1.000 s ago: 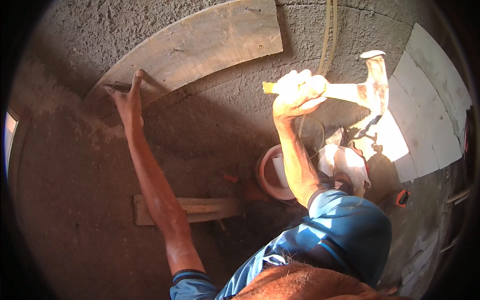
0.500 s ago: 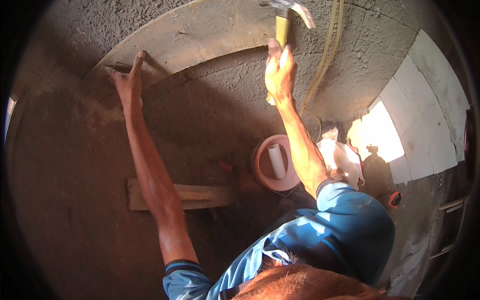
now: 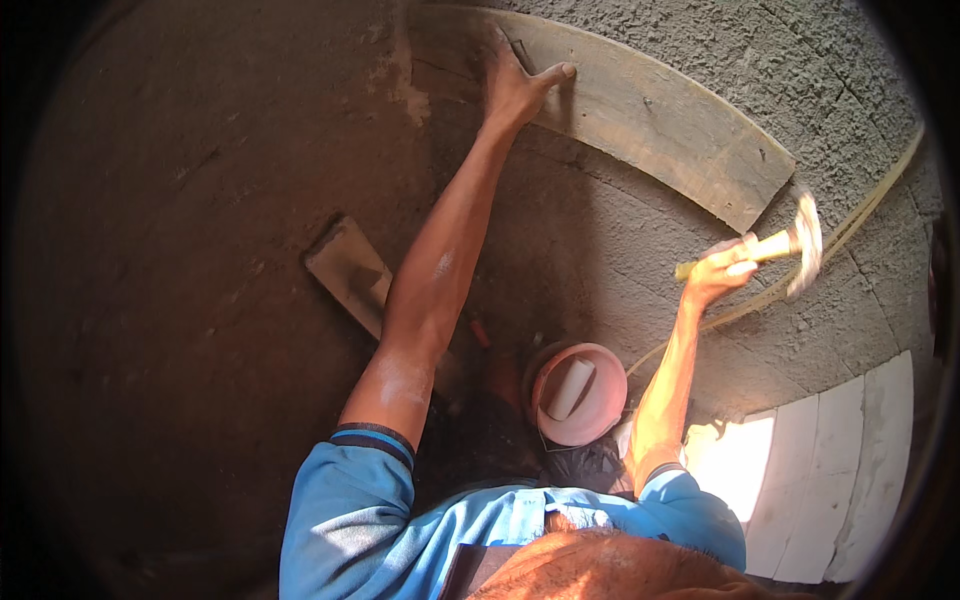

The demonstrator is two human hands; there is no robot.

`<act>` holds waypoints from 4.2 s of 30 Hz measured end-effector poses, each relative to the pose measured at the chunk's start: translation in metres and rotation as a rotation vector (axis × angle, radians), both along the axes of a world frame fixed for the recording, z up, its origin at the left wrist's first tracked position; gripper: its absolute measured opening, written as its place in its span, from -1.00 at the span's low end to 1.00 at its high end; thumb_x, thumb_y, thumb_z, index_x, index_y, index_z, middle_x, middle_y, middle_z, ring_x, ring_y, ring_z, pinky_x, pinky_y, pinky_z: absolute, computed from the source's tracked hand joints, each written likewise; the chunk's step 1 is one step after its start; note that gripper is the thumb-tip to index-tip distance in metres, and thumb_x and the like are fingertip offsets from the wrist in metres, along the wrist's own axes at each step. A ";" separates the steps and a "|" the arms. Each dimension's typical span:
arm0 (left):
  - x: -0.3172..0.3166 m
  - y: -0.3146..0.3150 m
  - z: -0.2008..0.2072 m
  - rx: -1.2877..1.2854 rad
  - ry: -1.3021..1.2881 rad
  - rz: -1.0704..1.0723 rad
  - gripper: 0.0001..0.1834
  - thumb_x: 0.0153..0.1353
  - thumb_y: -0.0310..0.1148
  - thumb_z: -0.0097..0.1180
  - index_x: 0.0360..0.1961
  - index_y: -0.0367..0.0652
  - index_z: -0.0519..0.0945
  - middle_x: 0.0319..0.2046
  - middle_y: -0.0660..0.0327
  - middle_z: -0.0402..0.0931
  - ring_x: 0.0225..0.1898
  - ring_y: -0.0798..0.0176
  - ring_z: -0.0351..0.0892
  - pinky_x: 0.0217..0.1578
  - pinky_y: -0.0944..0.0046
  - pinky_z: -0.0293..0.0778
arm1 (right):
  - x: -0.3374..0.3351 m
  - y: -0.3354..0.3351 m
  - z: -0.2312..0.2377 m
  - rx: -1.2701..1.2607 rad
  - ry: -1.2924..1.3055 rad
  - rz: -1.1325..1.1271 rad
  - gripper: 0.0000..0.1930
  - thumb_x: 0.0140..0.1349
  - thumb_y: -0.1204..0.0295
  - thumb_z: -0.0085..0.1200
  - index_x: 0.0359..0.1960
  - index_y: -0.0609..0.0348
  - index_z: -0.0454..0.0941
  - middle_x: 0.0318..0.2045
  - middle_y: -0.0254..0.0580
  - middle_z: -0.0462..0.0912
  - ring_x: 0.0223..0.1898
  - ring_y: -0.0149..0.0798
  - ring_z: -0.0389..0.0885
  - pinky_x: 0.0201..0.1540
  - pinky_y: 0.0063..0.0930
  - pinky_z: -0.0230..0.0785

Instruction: The person measures a curved wall with a tape measure and marks it with a pen. They then pick up a curved wooden plank and a hammer, positioning the plank against the wall and hammering nails into it to secure it in place.

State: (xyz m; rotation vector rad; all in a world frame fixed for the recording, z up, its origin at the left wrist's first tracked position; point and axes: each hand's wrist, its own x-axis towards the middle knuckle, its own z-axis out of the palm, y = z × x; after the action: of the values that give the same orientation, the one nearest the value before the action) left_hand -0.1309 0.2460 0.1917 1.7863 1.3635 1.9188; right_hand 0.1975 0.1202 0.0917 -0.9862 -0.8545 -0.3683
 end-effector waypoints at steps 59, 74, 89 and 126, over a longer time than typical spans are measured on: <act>-0.006 -0.020 0.002 0.025 -0.088 0.099 0.35 -0.12 0.00 0.49 0.47 -0.41 -0.15 0.46 -0.28 -0.11 0.50 -0.17 -0.15 0.48 0.06 -0.17 | -0.059 0.002 0.068 -0.651 -0.940 -0.068 -0.70 0.43 0.20 0.01 -0.19 0.20 0.34 -0.61 0.17 0.59 -0.49 0.31 0.62 -0.53 0.03 0.39; -0.015 0.021 -0.007 0.323 -0.144 -0.061 0.01 -0.02 -0.11 0.43 0.30 -0.37 0.10 0.28 -0.15 0.18 0.35 -0.03 0.13 0.36 0.08 0.08 | -0.161 -0.059 0.206 0.081 -1.403 0.251 -0.78 0.43 0.42 0.01 -0.01 0.29 0.44 -0.41 -0.18 0.65 -0.55 -0.42 0.54 -0.53 -0.53 0.37; -0.008 0.041 -0.008 0.531 -0.138 -0.156 -0.44 0.13 -0.23 0.31 0.11 -0.23 0.45 0.09 0.04 0.49 0.15 0.12 0.45 0.21 0.06 0.34 | -0.176 -0.021 0.198 0.041 -1.526 0.049 -0.86 0.31 0.48 0.12 -0.13 0.21 0.50 -0.34 0.01 0.67 -0.47 0.01 0.70 -0.48 -0.20 0.53; -0.011 0.029 -0.012 0.202 -0.223 -0.072 0.53 -0.36 0.18 0.58 0.37 -0.62 -0.11 0.31 -0.36 0.17 0.36 -0.10 0.26 0.37 0.11 0.16 | -0.135 -0.057 0.159 -0.485 -1.235 0.011 -0.75 0.43 0.18 -0.03 -0.17 0.09 0.35 -0.58 0.10 0.60 -0.53 0.22 0.61 -0.50 0.03 0.39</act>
State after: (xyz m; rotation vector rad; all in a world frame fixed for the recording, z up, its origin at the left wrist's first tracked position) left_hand -0.1420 0.2749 0.1796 1.6162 1.0526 2.2053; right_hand 0.0622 0.0629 0.2507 -1.1634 -2.1352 -0.8095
